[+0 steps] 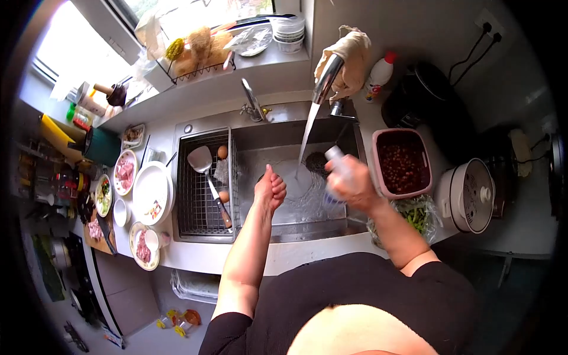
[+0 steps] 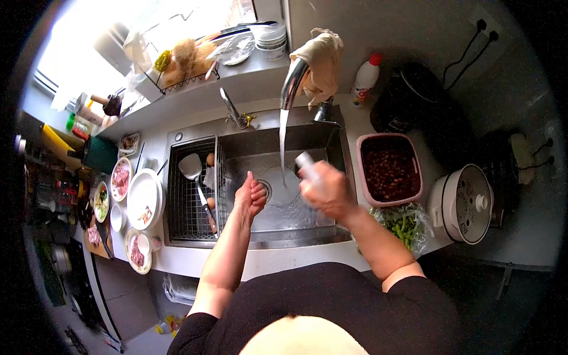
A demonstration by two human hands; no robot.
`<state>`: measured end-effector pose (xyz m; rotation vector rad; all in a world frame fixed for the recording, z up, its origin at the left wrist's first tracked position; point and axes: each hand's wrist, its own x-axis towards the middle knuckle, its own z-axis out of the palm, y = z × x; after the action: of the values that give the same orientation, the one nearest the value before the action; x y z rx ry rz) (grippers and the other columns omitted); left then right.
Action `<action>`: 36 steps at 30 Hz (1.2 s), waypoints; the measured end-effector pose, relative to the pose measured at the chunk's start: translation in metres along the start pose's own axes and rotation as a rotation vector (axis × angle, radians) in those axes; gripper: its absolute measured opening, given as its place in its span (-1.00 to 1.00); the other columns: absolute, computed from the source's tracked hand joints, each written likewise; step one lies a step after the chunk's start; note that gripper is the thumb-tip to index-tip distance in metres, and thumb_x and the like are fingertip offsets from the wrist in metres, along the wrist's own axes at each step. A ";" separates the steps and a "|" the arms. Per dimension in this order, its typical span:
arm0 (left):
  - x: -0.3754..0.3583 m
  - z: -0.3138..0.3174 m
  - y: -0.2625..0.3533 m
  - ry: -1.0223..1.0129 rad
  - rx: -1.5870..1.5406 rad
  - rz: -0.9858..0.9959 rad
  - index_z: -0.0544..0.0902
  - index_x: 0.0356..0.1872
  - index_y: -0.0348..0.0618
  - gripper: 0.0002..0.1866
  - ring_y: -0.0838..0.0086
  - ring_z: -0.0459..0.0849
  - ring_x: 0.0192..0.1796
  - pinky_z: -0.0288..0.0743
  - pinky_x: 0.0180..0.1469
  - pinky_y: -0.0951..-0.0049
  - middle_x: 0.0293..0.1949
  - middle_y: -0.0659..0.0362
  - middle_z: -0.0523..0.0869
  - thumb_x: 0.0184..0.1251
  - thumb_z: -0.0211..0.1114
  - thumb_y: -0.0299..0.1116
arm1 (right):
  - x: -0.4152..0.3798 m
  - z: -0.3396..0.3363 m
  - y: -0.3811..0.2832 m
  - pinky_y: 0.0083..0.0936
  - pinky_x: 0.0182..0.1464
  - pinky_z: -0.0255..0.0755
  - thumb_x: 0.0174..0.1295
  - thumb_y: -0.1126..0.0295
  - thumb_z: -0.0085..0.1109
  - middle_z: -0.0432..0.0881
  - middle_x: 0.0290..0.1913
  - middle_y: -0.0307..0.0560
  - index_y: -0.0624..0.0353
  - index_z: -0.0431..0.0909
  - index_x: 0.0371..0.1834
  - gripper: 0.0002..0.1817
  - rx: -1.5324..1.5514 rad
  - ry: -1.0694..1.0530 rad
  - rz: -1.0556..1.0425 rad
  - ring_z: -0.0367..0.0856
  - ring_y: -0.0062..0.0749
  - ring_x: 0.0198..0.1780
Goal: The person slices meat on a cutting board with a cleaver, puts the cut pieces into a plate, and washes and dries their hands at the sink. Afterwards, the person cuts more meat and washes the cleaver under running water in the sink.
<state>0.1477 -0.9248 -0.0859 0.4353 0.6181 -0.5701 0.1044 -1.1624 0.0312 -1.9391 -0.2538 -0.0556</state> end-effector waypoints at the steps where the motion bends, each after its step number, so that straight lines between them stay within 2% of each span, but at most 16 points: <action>1: -0.005 0.007 -0.003 0.045 0.163 0.053 0.21 -0.69 0.06 -0.50 0.62 0.07 -0.77 -0.13 -0.79 0.60 -0.77 0.35 0.14 0.40 -0.01 0.07 | 0.005 -0.017 -0.003 -0.47 -0.25 0.49 0.12 0.34 0.17 0.59 -0.28 -0.07 0.31 0.51 -0.17 -0.72 0.071 0.097 -0.026 0.59 -0.42 -0.31; 2: -0.004 0.008 -0.006 0.045 0.168 0.049 0.21 -0.69 0.06 -0.50 0.62 0.07 -0.77 -0.13 -0.79 0.60 -0.77 0.35 0.14 0.40 -0.01 0.07 | 0.014 -0.035 -0.014 -0.55 -0.22 0.46 0.16 0.37 0.14 0.58 -0.25 -0.20 0.33 0.50 -0.12 -0.71 0.110 0.194 -0.159 0.55 -0.55 -0.29; 6: -0.002 0.016 -0.015 0.110 0.253 0.071 0.09 -0.77 0.09 -0.45 0.61 -0.02 -0.80 -0.24 -0.77 0.55 -0.82 0.38 0.03 0.38 0.06 0.01 | 0.059 -0.088 -0.026 -0.58 -0.05 0.42 0.22 0.35 0.14 0.61 -0.14 -0.12 0.36 0.47 0.02 -0.64 -0.134 0.598 -0.313 0.56 -0.52 -0.13; 10: 0.000 0.016 -0.020 0.200 0.341 0.102 0.19 -0.70 0.13 -0.60 0.64 -0.01 -0.78 -0.18 -0.74 0.55 -0.77 0.40 0.10 0.26 0.18 -0.33 | 0.123 -0.120 0.033 -0.48 0.03 0.41 0.22 0.29 0.20 0.62 -0.09 -0.05 0.35 0.46 0.06 -0.58 -0.207 0.751 -0.280 0.57 -0.41 -0.06; 12: 0.005 0.003 -0.022 0.207 0.443 0.178 0.20 -0.67 0.10 -0.63 0.65 0.05 -0.78 -0.10 -0.76 0.54 -0.73 0.38 0.17 0.22 0.19 -0.42 | 0.144 -0.125 0.056 -0.34 0.14 0.34 0.18 0.11 0.22 0.58 0.02 0.12 0.32 0.43 0.13 -0.43 -0.384 0.826 -0.008 0.55 -0.12 0.05; 14: 0.000 0.001 -0.023 0.287 0.531 0.226 0.20 -0.65 0.07 -0.64 0.64 0.12 -0.77 -0.02 -0.78 0.52 -0.71 0.36 0.20 0.17 0.21 -0.48 | 0.154 -0.123 0.060 -0.36 0.18 0.30 0.17 0.06 0.21 0.51 0.14 0.13 0.27 0.40 0.20 -0.37 -0.449 0.790 0.080 0.50 -0.19 0.14; 16: -0.004 0.001 -0.024 0.371 0.569 0.225 0.20 -0.59 0.05 -0.65 0.64 0.15 -0.77 -0.01 -0.77 0.51 -0.70 0.36 0.20 0.17 0.25 -0.44 | 0.178 -0.148 0.134 -0.29 0.14 0.34 0.20 -0.17 0.05 0.48 0.17 0.11 0.12 0.37 0.25 -0.30 -0.473 0.706 -0.034 0.51 -0.14 0.11; 17: -0.009 0.003 -0.025 0.253 0.415 0.235 0.21 -0.57 0.06 -0.65 0.65 0.13 -0.78 -0.03 -0.77 0.52 -0.69 0.37 0.20 0.21 0.26 -0.37 | 0.183 -0.158 0.160 -0.29 0.19 0.29 0.17 -0.19 0.09 0.44 0.22 0.08 0.11 0.33 0.30 -0.25 -0.495 0.691 -0.037 0.47 -0.17 0.16; 20: -0.022 0.014 -0.029 0.098 0.280 0.226 0.17 -0.60 0.13 -0.58 0.67 -0.01 -0.75 -0.20 -0.71 0.56 -0.75 0.42 0.07 0.37 0.12 -0.03 | 0.183 -0.164 0.159 -0.29 0.27 0.21 0.17 -0.06 0.18 0.40 0.25 0.12 0.20 0.28 0.31 -0.25 -0.336 0.676 -0.085 0.37 -0.12 0.26; 24: -0.013 0.017 -0.031 0.067 0.190 0.193 0.14 -0.64 0.11 -0.53 0.65 -0.05 -0.74 -0.22 -0.70 0.57 -0.75 0.42 0.02 0.41 -0.04 0.10 | 0.167 -0.161 0.161 -0.26 0.27 0.20 0.23 0.04 0.16 0.28 0.32 0.15 0.21 0.17 0.37 -0.26 -0.149 0.496 -0.191 0.29 -0.08 0.30; 26: -0.011 0.019 -0.031 0.027 0.149 0.189 0.13 -0.65 0.11 -0.51 0.65 -0.05 -0.74 -0.21 -0.70 0.57 -0.75 0.42 0.02 0.41 -0.08 0.12 | 0.141 -0.160 0.163 -0.23 0.29 0.18 0.28 0.12 0.10 0.18 0.38 0.14 0.20 0.04 0.42 -0.26 -0.418 0.630 0.157 0.24 -0.09 0.33; 30: -0.011 0.037 -0.034 -0.001 0.152 0.234 0.17 -0.65 0.11 -0.53 0.66 -0.04 -0.73 -0.20 -0.69 0.62 -0.71 0.40 0.09 0.44 -0.12 0.07 | 0.049 -0.066 0.098 -0.28 0.30 0.16 0.33 0.17 0.01 0.19 0.35 0.07 0.22 0.07 0.38 -0.36 -0.079 0.712 -0.218 0.29 -0.19 0.29; 32: -0.006 0.051 -0.044 -0.004 0.229 0.360 0.35 -0.57 0.01 -0.61 0.60 0.17 -0.71 0.03 -0.72 0.54 -0.66 0.37 0.26 0.44 -0.06 -0.03 | 0.013 0.011 0.044 -0.33 0.27 0.20 0.34 0.16 0.00 0.22 0.30 0.06 0.22 0.11 0.34 -0.40 0.114 0.305 -0.218 0.29 -0.22 0.26; 34: 0.031 0.052 -0.066 0.168 0.884 1.261 0.51 -0.36 -0.12 -0.75 0.50 0.43 -0.59 0.33 -0.59 0.47 -0.56 0.29 0.46 0.39 0.01 -0.19 | -0.007 0.070 0.028 -0.37 0.19 0.29 0.33 0.17 0.02 0.37 0.14 0.05 0.23 0.16 0.29 -0.44 0.463 0.113 0.104 0.40 -0.21 0.16; 35: -0.007 0.076 -0.071 0.052 0.854 1.075 0.56 -0.22 -0.18 -0.82 0.41 0.58 -0.34 0.47 -0.28 0.45 -0.42 0.16 0.57 0.32 0.05 -0.33 | -0.005 0.081 -0.002 -0.35 0.15 0.33 0.31 0.19 0.06 0.43 0.05 0.02 0.23 0.23 0.22 -0.49 0.727 0.042 0.265 0.45 -0.21 0.09; 36: -0.014 0.083 -0.077 0.009 0.973 1.246 0.57 -0.17 -0.18 -0.82 0.41 0.57 -0.17 0.45 -0.13 0.44 -0.30 0.12 0.58 0.30 0.06 -0.40 | 0.001 0.085 -0.025 -0.32 0.10 0.38 0.28 0.22 0.10 0.50 -0.04 0.00 0.22 0.30 0.15 -0.54 0.989 -0.037 0.425 0.50 -0.21 0.01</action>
<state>0.1248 -1.0228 -0.0322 1.5772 -0.0549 0.3938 0.0936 -1.0745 0.0224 -0.9727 0.1109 0.3305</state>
